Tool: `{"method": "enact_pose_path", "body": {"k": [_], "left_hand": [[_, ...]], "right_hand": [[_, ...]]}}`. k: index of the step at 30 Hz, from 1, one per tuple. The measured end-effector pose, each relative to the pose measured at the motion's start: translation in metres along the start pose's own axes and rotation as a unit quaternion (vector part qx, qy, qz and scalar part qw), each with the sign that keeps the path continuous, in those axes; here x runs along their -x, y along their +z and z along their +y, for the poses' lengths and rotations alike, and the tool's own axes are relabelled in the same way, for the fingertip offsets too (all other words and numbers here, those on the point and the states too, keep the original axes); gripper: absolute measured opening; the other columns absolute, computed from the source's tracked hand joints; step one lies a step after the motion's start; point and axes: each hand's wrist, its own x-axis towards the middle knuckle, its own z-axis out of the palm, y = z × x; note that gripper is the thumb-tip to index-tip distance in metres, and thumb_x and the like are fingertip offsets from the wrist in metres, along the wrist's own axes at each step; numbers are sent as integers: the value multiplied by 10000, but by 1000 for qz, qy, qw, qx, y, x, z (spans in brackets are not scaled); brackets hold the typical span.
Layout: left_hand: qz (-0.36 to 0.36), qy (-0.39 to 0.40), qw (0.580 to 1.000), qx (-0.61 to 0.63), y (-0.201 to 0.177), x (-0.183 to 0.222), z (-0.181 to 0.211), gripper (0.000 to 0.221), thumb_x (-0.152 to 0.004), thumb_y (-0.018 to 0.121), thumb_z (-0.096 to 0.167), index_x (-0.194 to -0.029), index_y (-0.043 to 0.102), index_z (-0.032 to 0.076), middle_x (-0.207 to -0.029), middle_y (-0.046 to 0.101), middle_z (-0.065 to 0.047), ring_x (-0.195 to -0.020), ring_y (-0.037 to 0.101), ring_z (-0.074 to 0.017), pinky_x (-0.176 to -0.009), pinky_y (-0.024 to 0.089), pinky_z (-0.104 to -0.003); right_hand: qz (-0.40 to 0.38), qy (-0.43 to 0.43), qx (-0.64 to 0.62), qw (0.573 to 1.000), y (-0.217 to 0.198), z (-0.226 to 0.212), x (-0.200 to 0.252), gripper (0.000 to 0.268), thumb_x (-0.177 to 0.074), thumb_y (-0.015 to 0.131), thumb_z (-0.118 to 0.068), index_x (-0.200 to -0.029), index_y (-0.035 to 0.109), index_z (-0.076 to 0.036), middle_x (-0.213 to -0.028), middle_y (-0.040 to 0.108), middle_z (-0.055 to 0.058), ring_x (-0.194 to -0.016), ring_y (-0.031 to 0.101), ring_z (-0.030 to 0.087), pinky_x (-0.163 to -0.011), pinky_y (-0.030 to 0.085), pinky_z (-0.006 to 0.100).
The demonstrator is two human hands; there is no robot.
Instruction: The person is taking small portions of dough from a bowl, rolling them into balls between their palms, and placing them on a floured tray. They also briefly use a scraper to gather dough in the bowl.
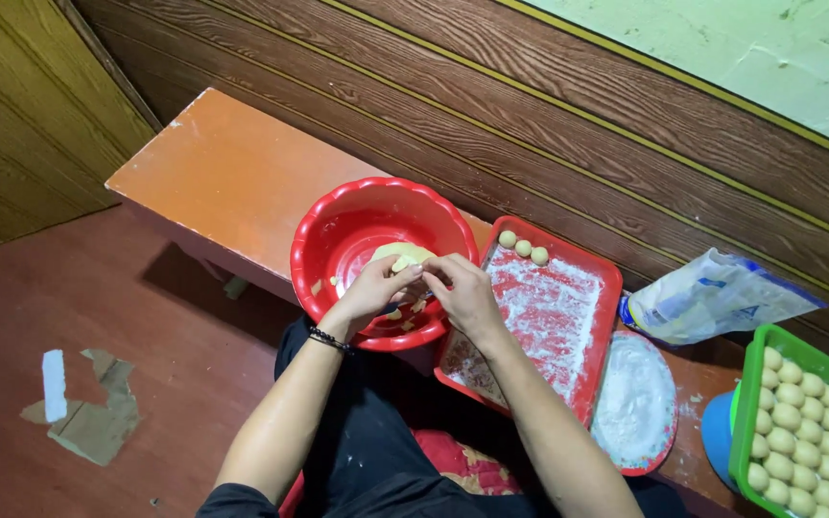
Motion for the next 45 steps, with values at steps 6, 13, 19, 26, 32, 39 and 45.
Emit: {"method": "enact_pose_path", "body": {"k": [6,13,19,26,32,39,45], "left_hand": [[6,-1,998,-60,0,4,9,262,-984,724,192,-1043,639,-49,-837,715,-150,-760,728,-188,-735,643,-334],[134,28,961,-242,-6,-3,11,322,-1002,658,383,-1126,691,87,-852,790,-104,-859,779,-192,-813,604,-355],[69,47,989,-121,-3,0,6,331,-1016,683,278,-1124,640,-32,-843,753,-191,-749,753,-224,-727,649,-376],[64,21,961,-268,-5,0,5,352,-947,744,422,-1090,711,102,-816,731,-79,-766,696,-150,-740,604,-311],[88,48,947,-305,-15,-15,-4,244,-903,776,398,-1008,719,184,-708,757,-25,-735,748,-133,-751,561,-284],[73,67,990,-99,7,6,17,345,-991,719,210,-1214,618,-33,-934,756,-235,-833,763,-276,-805,636,-411],[73,9,944,-320,15,12,36,465,-879,794,484,-1233,653,217,-1016,784,-116,-1019,753,-279,-952,562,-419]], "right_hand": [[-48,13,-15,999,-1,18,5,107,-893,775,-143,-992,769,-184,-835,732,42,-791,740,222,-706,625,326],[-74,55,63,994,7,17,16,115,-974,689,-262,-1015,767,-190,-914,712,77,-911,728,287,-820,589,401],[3,49,-3,999,8,-10,7,324,-892,799,-227,-1203,719,-187,-936,702,76,-843,739,219,-710,609,303],[-16,-14,29,999,14,12,1,60,-929,765,-221,-988,766,-214,-826,709,4,-819,738,211,-721,602,331],[-27,171,-186,967,-3,-5,-5,114,-947,748,-134,-1031,823,-147,-749,779,60,-669,715,100,-633,614,259],[61,213,-289,931,6,-8,-3,248,-1009,636,-31,-1234,741,-21,-799,720,150,-720,673,131,-650,620,247],[56,198,-190,960,15,3,3,140,-915,804,-136,-1051,801,-167,-863,805,41,-798,736,80,-733,621,260]]}}
